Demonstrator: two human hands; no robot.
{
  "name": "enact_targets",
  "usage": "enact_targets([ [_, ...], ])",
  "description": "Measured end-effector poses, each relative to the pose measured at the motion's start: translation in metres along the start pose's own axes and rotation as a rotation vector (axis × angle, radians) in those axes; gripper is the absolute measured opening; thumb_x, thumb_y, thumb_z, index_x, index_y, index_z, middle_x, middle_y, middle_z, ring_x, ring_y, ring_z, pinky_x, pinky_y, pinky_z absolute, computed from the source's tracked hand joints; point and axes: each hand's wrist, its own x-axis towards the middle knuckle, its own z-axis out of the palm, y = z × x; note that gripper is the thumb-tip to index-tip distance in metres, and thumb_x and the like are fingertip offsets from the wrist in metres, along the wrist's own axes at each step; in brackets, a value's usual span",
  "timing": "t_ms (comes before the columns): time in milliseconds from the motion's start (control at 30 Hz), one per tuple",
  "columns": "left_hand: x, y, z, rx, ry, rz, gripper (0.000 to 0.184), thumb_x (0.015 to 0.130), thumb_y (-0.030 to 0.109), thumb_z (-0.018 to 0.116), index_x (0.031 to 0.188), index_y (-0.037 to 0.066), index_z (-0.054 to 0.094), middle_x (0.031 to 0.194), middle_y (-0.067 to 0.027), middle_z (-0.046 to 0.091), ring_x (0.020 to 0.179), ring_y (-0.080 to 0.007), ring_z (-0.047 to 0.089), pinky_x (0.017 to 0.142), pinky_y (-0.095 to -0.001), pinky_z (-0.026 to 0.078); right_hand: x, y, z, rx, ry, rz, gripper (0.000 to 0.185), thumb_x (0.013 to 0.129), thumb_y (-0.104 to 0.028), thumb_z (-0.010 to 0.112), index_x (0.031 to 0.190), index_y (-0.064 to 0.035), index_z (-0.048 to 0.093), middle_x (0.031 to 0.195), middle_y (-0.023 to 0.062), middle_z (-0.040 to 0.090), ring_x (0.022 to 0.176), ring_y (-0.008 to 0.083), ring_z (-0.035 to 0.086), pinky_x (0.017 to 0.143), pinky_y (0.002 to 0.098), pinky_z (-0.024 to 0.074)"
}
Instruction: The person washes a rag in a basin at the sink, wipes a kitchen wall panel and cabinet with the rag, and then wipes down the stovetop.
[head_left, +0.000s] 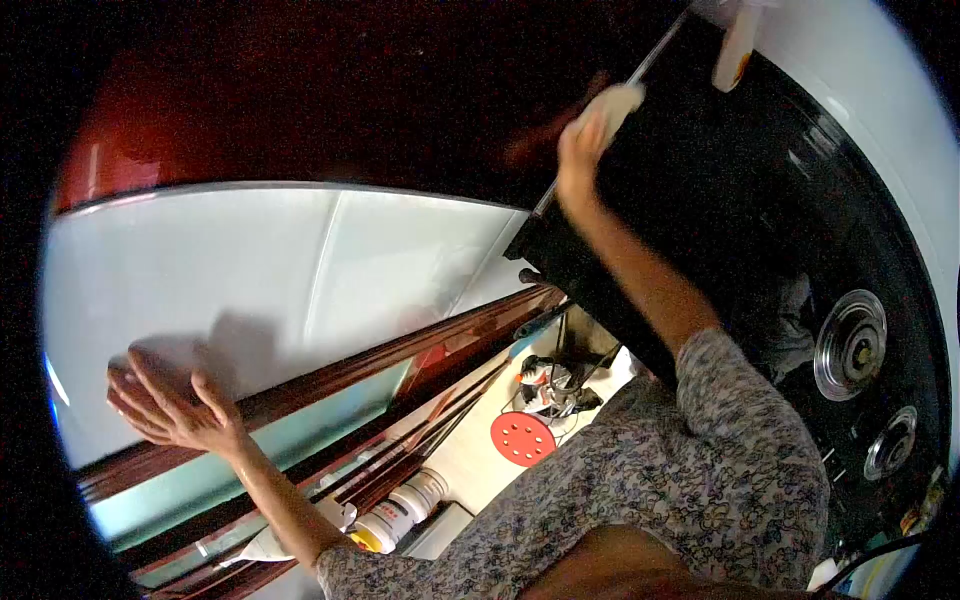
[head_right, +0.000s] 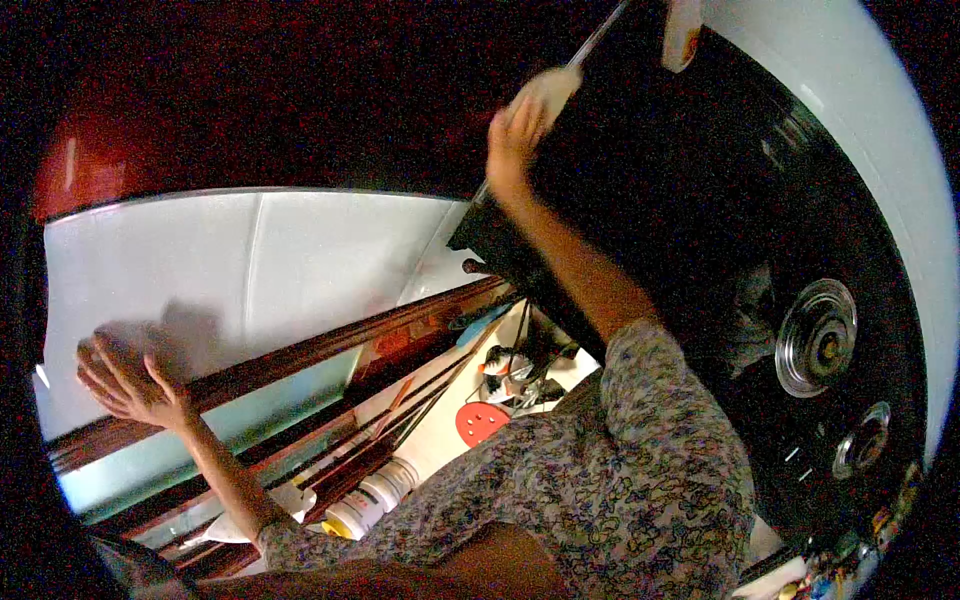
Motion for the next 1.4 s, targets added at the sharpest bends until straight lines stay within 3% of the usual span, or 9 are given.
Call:
enact_targets([
  [133, -0.001, 0.002, -0.002, -0.029, 0.018, -0.01, 0.06, 0.089, 0.058, 0.036, 0.133, 0.018, 0.049, 0.143, -0.0074, 0.038, 0.134, -0.0312, 0.028, 0.109, -0.0481, 0.02, -0.136, -0.006, -0.01, 0.239, -0.281, 0.014, 0.051, 0.091, -0.016, 0.053, 0.138, -0.0061, 0.035, 0.144, 0.0183, 0.024, 0.131, 0.0302, 0.029, 0.107, 0.0399, 0.0278],
  [367, -0.006, 0.002, 0.0, -0.041, 0.024, -0.092, 0.056, 0.09, 0.055, 0.037, 0.133, 0.021, 0.049, 0.143, -0.0036, 0.038, 0.135, -0.0271, 0.029, 0.109, -0.0425, 0.018, -0.081, -0.228, -0.049, 0.567, -0.4, -0.585, 0.047, 0.093, -0.025, 0.043, 0.135, -0.0048, 0.041, 0.14, 0.0144, 0.034, 0.128, 0.0257, 0.035, 0.106, 0.0378, 0.0276],
  [633, 0.005, 0.006, -0.003, -0.059, 0.03, -0.092, 0.055, 0.092, 0.054, 0.032, 0.134, 0.022, 0.047, 0.144, -0.0036, 0.038, 0.135, -0.0276, 0.028, 0.11, -0.042, 0.017, -0.033, -0.28, 0.014, -0.074, 0.092, -1.179, 0.042, 0.07, -0.023, 0.063, 0.109, -0.009, 0.057, 0.131, 0.0158, 0.041, 0.13, 0.0348, 0.029, 0.102, 0.0554, 0.023],
  [767, 0.007, 0.008, -0.005, -0.061, 0.038, -0.096, 0.054, 0.092, 0.054, 0.033, 0.134, 0.023, 0.047, 0.144, -0.0028, 0.037, 0.136, -0.0265, 0.028, 0.11, -0.0415, 0.016, -0.027, -0.113, 0.029, 0.002, 0.04, -0.463, 0.062, 0.086, -0.015, 0.043, 0.141, 0.0037, 0.019, 0.145, 0.0214, 0.021, 0.135, 0.0355, 0.02, 0.11, 0.046, 0.016],
  [900, 0.009, 0.01, -0.006, -0.082, 0.054, -0.084, 0.053, 0.091, 0.053, 0.035, 0.134, 0.023, 0.047, 0.144, -0.002, 0.037, 0.136, -0.0262, 0.028, 0.11, -0.0416, 0.016, -0.02, 0.084, 0.052, 0.672, -0.08, -0.047, 0.052, 0.087, -0.009, 0.046, 0.137, -0.0119, 0.029, 0.102, 0.0039, 0.046, 0.066, 0.0101, 0.046, 0.045, 0.0198, 0.0409],
  [1033, 0.001, 0.001, -0.002, -0.068, 0.034, -0.099, 0.052, 0.092, 0.051, 0.035, 0.134, 0.024, 0.047, 0.144, -0.0019, 0.037, 0.135, -0.0266, 0.029, 0.109, -0.0418, 0.018, -0.01, -0.014, 0.038, 1.589, 0.275, 0.487, 0.041, 0.089, -0.018, 0.056, 0.128, -0.0194, 0.044, 0.104, -0.0075, 0.049, 0.066, 0.0059, 0.045, 0.06, 0.0186, 0.041],
  [1167, 0.001, 0.005, -0.003, -0.077, 0.026, -0.111, 0.051, 0.092, 0.05, 0.036, 0.135, 0.024, 0.046, 0.145, -0.0016, 0.036, 0.135, -0.0271, 0.029, 0.109, -0.0421, 0.019, -0.017, -0.17, -0.011, 1.129, 0.05, 0.27, 0.043, 0.097, -0.021, 0.045, 0.138, -0.0088, 0.038, 0.127, 0.0046, 0.05, 0.112, 0.0164, 0.049, 0.097, 0.0295, 0.0385],
  [1333, 0.004, 0.007, -0.004, -0.069, 0.041, -0.101, 0.051, 0.092, 0.052, 0.036, 0.134, 0.026, 0.048, 0.144, -0.0013, 0.037, 0.135, -0.0259, 0.029, 0.108, -0.0405, 0.02, 0.006, -0.311, -0.016, 0.166, 0.036, -0.955, 0.041, 0.093, -0.024, 0.045, 0.126, -0.0007, 0.044, 0.131, 0.0183, 0.043, 0.124, 0.0319, 0.037, 0.105, 0.0401, 0.0264],
  [1400, 0.003, 0.006, -0.002, -0.066, 0.054, -0.095, 0.052, 0.091, 0.054, 0.036, 0.133, 0.026, 0.049, 0.144, -0.001, 0.037, 0.134, -0.0256, 0.03, 0.108, -0.0402, 0.02, 0.024, -0.313, -0.008, -0.165, 0.074, -0.97, 0.052, 0.094, -0.037, 0.042, 0.139, -0.0132, 0.036, 0.149, 0.0148, 0.019, 0.134, 0.0354, 0.02, 0.105, 0.0482, 0.0216],
])
